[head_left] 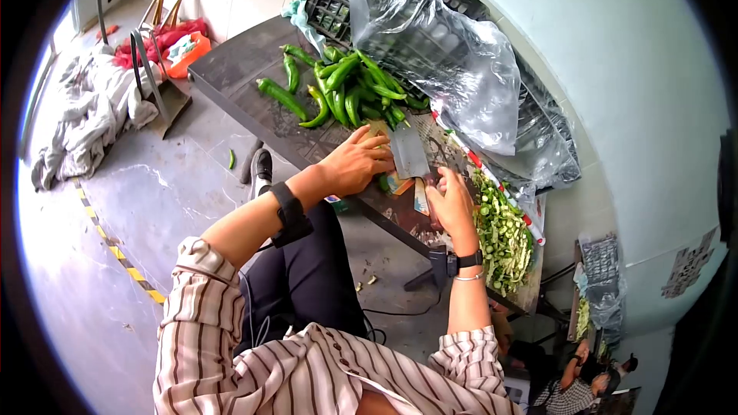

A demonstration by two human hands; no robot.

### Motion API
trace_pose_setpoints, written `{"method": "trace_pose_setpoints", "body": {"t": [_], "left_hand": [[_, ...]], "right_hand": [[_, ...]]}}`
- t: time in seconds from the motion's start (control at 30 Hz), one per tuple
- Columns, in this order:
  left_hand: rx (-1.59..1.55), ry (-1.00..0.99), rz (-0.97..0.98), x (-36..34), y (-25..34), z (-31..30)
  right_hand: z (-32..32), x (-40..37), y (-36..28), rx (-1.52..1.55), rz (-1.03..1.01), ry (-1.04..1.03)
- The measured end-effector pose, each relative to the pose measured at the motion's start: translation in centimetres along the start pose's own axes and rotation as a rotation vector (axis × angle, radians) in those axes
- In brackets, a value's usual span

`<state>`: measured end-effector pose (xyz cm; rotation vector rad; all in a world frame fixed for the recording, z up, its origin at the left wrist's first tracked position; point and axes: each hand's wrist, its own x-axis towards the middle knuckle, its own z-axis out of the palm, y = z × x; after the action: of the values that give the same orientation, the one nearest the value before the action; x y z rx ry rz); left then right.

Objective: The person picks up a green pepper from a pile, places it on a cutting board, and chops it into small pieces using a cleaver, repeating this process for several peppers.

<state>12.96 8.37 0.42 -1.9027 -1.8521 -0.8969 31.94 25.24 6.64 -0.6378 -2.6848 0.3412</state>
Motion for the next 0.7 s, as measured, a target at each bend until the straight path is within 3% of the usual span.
{"method": "trace_pose_setpoints", "body": {"t": [0.13,0.2,0.27,0.33,0.4,0.47,0.6,0.7], "left_hand": [[0.019,0.035,-0.015,0.0,0.4,0.4],[-0.082,0.009,-0.089,-0.2,1.0,-0.2],[-0.073,0.034,-0.098,-0.5,1.2,0.3],[-0.067,0.059,-0.107,-0.6,1.6,0.5],[-0.089,0.092,-0.108,-0.6,1.8,0.7],[-0.101,0.112,-0.120,-0.5,2.1,1.1],[-0.117,0.129,-0.150,-0.5,2.6,1.2],[-0.132,0.148,-0.152,-0.4,2.8,1.3]], "right_hand": [[0.2,-0.4,1.9,-0.119,-0.001,-0.180],[1.4,0.0,2.6,-0.029,-0.035,-0.101],[0.4,0.8,0.6,-0.085,0.129,-0.270],[0.0,1.0,1.3,0.081,0.203,-0.312],[-0.9,0.8,2.4,0.121,0.181,-0.239],[-1.5,0.1,3.8,0.362,0.209,-0.178],[-4.3,-3.0,2.8,0.462,0.407,-0.165],[-4.9,-5.7,3.4,0.507,0.340,0.027]]}}
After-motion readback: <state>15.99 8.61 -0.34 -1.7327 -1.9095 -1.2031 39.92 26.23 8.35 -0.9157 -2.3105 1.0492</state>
